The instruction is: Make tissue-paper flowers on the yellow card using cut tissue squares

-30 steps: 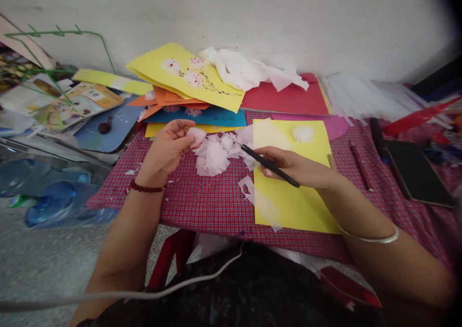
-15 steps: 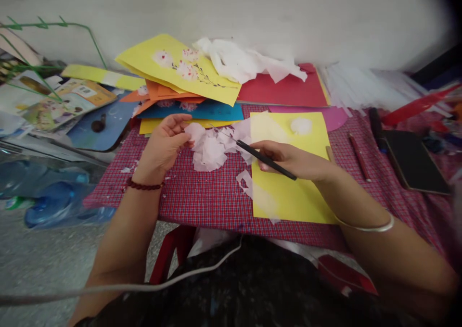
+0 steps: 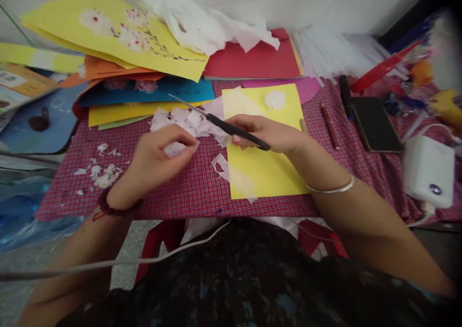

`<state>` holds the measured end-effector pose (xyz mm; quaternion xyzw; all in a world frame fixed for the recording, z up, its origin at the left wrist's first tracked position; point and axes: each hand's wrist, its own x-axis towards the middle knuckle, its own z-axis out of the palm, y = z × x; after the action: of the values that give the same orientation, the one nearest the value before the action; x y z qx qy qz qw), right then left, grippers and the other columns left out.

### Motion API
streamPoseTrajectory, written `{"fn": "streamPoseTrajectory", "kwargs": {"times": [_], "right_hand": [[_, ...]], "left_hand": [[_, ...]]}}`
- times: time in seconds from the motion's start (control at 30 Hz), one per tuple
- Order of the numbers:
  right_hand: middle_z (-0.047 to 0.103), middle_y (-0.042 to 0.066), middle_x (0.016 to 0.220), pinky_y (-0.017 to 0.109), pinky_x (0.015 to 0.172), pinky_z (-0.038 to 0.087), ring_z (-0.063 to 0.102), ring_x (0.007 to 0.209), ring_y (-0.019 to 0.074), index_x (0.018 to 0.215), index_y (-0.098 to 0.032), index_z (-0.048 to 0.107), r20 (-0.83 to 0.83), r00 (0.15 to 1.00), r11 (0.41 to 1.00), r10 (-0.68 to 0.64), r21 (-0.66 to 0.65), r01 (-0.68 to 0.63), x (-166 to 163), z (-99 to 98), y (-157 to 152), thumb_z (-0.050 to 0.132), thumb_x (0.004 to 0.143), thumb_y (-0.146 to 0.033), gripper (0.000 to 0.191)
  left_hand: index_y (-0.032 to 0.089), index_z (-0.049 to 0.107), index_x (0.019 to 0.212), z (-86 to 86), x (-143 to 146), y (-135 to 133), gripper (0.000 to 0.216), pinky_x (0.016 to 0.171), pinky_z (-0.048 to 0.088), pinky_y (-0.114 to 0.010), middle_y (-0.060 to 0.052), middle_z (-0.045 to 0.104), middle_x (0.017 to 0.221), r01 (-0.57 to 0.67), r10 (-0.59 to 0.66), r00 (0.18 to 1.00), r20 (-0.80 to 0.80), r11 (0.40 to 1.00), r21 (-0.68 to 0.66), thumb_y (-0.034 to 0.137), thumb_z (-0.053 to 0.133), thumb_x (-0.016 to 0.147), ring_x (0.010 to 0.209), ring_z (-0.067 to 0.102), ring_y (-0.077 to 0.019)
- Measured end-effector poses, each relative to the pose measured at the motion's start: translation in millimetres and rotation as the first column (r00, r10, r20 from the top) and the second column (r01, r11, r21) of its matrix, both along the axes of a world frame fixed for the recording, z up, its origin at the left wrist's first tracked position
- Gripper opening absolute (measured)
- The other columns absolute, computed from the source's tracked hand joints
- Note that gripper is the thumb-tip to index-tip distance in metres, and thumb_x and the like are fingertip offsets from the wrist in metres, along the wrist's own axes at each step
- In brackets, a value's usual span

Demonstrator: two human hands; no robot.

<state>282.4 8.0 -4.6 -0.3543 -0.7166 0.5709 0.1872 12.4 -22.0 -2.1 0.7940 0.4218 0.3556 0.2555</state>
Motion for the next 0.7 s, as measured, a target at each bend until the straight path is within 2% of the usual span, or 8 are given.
{"fn": "streamPoseTrajectory", "kwargs": {"times": [0.07, 0.1, 0.17, 0.27, 0.33, 0.5, 0.6, 0.7], "right_hand": [[0.057, 0.003, 0.088, 0.031, 0.069, 0.047, 0.050, 0.076, 0.0154, 0.129, -0.019, 0.058, -0.027, 1.000, 1.000, -0.003, 0.000, 0.003, 0, -0.3, 0, 0.067, 0.086, -0.058, 0.058], [0.057, 0.003, 0.088, 0.031, 0.069, 0.047, 0.050, 0.076, 0.0154, 0.128, -0.019, 0.059, -0.035, 0.999, 1.000, -0.005, 0.000, 0.005, 0, -0.6, 0, 0.067, 0.086, -0.057, 0.058], [0.057, 0.003, 0.087, 0.030, 0.069, 0.047, 0.050, 0.076, 0.0151, 0.128, -0.018, 0.059, -0.043, 0.999, 1.000, -0.008, -0.001, 0.008, 0, -1.6, 1, 0.068, 0.086, -0.056, 0.057], [0.057, 0.001, 0.083, 0.028, 0.067, 0.047, 0.050, 0.075, 0.0143, 0.126, -0.019, 0.060, -0.044, 0.999, 1.000, -0.009, 0.002, 0.009, -1, -3.6, 2, 0.068, 0.087, -0.053, 0.053], [0.057, 0.001, 0.082, 0.026, 0.066, 0.046, 0.050, 0.074, 0.0132, 0.125, -0.018, 0.060, -0.058, 0.998, 1.000, -0.019, -0.005, 0.019, -2, -5.0, 2, 0.067, 0.088, -0.049, 0.049], [0.058, 0.000, 0.083, 0.022, 0.064, 0.045, 0.050, 0.073, 0.0108, 0.121, -0.014, 0.060, -0.108, 0.993, 0.998, -0.055, -0.043, 0.051, -6, -8.0, 2, 0.068, 0.089, -0.039, 0.042], [0.058, 0.000, 0.082, 0.021, 0.062, 0.043, 0.049, 0.072, 0.0101, 0.120, -0.014, 0.061, -0.106, 0.991, 0.996, -0.079, -0.044, 0.075, -8, -9.5, 2, 0.069, 0.089, -0.037, 0.039], [0.059, 0.000, 0.082, 0.022, 0.060, 0.041, 0.049, 0.070, 0.0104, 0.118, -0.013, 0.063, -0.080, 0.992, 0.996, -0.093, -0.017, 0.092, -10, -10.0, 2, 0.070, 0.088, -0.036, 0.038]], "left_hand": [[0.026, 0.070, 0.086, 1.4, 15, -6, 0.008, 0.068, 0.047, -0.032, 0.000, 0.071, 0.079, 0.198, -0.212, 0.962, -0.175, 0.976, -0.091, 0.025, 0.062, 0.086, 0.073, 0.065, -0.0170], [0.026, 0.071, 0.088, 1.6, 21, -8, 0.010, 0.064, 0.045, -0.031, 0.001, 0.070, 0.075, 0.233, -0.262, 0.937, -0.233, 0.961, -0.148, 0.026, 0.061, 0.086, 0.067, 0.063, -0.0168], [0.025, 0.070, 0.088, 1.9, 30, -9, 0.009, 0.057, 0.039, -0.030, 0.001, 0.065, 0.066, 0.185, -0.250, 0.911, -0.328, 0.958, -0.217, 0.028, 0.062, 0.086, 0.058, 0.057, -0.0164], [0.024, 0.064, 0.078, 4.2, 38, -18, 0.011, 0.056, 0.036, -0.031, 0.000, 0.060, 0.063, 0.057, -0.097, 0.889, -0.448, 0.993, -0.101, 0.030, 0.063, 0.086, 0.056, 0.052, -0.0175], [0.023, 0.060, 0.075, 6.5, 41, -33, 0.014, 0.059, 0.040, -0.032, -0.002, 0.061, 0.070, 0.090, -0.082, 0.865, -0.494, 0.996, -0.008, 0.029, 0.062, 0.088, 0.063, 0.055, -0.0192], [0.016, 0.064, 0.098, 6.2, 58, -78, 0.015, 0.082, 0.052, -0.037, -0.010, 0.067, 0.100, 0.364, -0.271, 0.749, -0.604, 0.931, 0.034, 0.023, 0.051, 0.097, 0.094, 0.063, -0.0247], [0.009, 0.059, 0.122, -1.5, 74, -94, 0.031, 0.093, 0.053, -0.042, -0.016, 0.066, 0.120, 0.391, -0.248, 0.726, -0.641, 0.916, 0.090, 0.025, 0.052, 0.097, 0.109, 0.062, -0.0286], [0.002, 0.053, 0.132, -11.2, 84, -99, 0.042, 0.101, 0.051, -0.045, -0.020, 0.063, 0.130, 0.355, -0.166, 0.701, -0.694, 0.925, 0.138, 0.016, 0.052, 0.092, 0.120, 0.058, -0.0325]]}}
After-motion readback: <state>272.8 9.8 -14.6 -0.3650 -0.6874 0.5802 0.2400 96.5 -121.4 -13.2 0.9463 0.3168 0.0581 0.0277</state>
